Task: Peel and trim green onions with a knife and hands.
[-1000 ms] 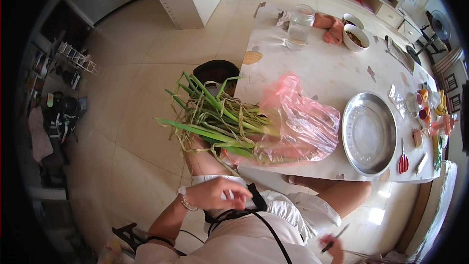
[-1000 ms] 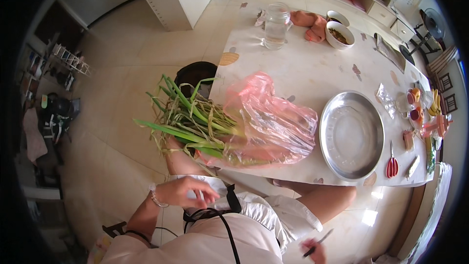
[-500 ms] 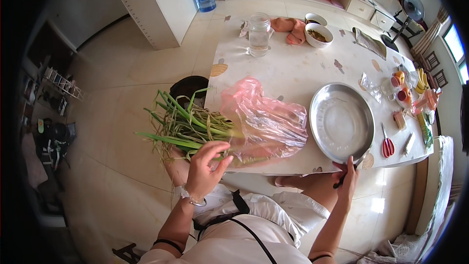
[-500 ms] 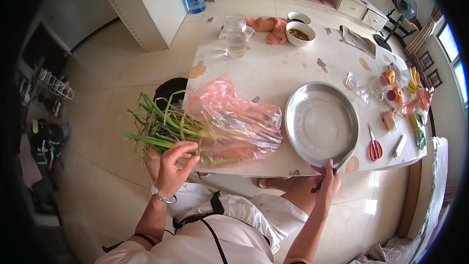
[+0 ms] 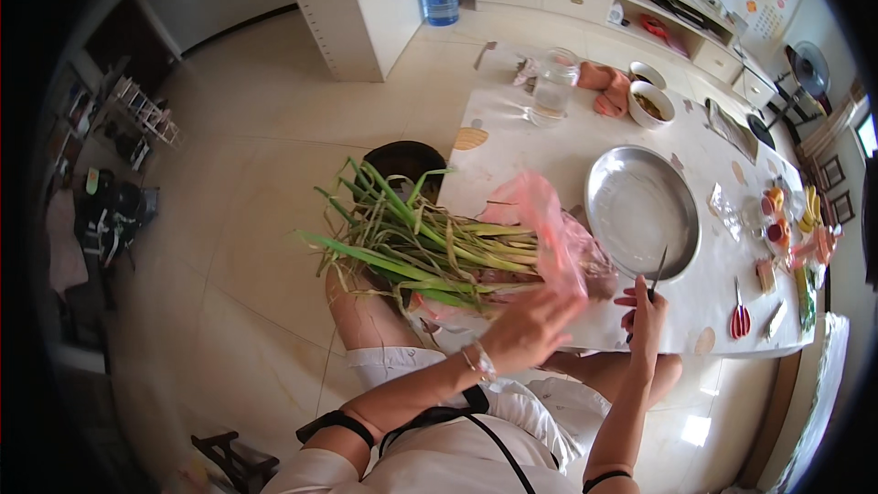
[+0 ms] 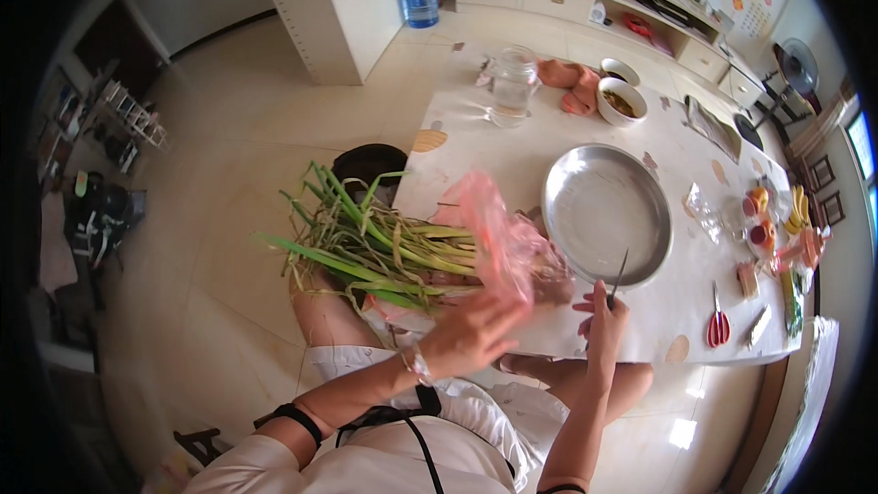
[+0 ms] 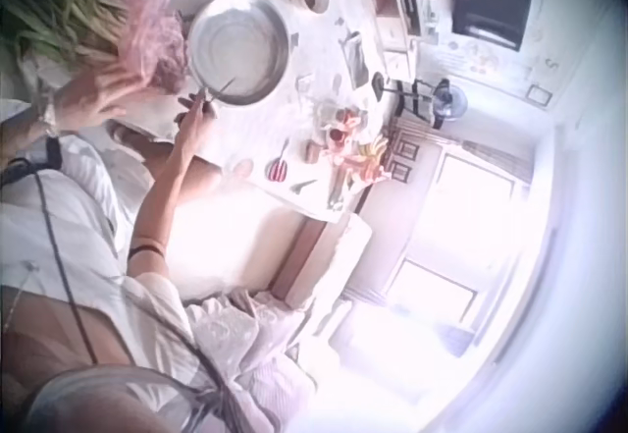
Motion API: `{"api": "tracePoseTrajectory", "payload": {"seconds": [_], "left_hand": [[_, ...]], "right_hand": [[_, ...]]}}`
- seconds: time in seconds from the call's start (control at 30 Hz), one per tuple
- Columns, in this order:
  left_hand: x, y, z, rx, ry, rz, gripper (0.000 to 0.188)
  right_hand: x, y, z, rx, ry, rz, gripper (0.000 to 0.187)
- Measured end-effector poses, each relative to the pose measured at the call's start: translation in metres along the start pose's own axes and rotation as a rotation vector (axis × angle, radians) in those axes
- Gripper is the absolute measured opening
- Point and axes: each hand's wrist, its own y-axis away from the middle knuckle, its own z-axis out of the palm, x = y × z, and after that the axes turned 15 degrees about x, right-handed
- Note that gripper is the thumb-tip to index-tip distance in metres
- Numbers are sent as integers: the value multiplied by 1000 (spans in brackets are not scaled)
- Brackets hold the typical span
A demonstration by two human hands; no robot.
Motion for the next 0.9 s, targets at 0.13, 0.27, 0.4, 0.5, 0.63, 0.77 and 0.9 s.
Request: {"api": "tracePoseTrajectory", "payload": {"seconds": [0.13, 0.27, 0.4, 0.5, 0.63, 0.77, 0.9], "left_hand": [[10, 41, 5, -97, 6, 31, 55], [18, 48, -10, -173, -132, 107, 43], [14, 47, -21, -36, 4, -31, 28], [-1, 61, -36, -2, -100, -107, 40], [-23, 91, -56, 143, -250, -117, 43], [-49, 115, -49, -132, -510, -185, 67], [-69, 137, -31, -152, -710, -54, 71]], "right_hand": [[-16, 52, 12, 172, 140, -397, 27], [-41, 105, 34, -48, 184, -862, 48], [-62, 119, 72, -138, 491, -871, 69], [-33, 68, 73, 115, 387, -892, 63], [-19, 35, 33, 336, 441, -827, 46], [19, 43, 41, 429, 573, -773, 47], [33, 45, 51, 499, 539, -816, 49]]}}
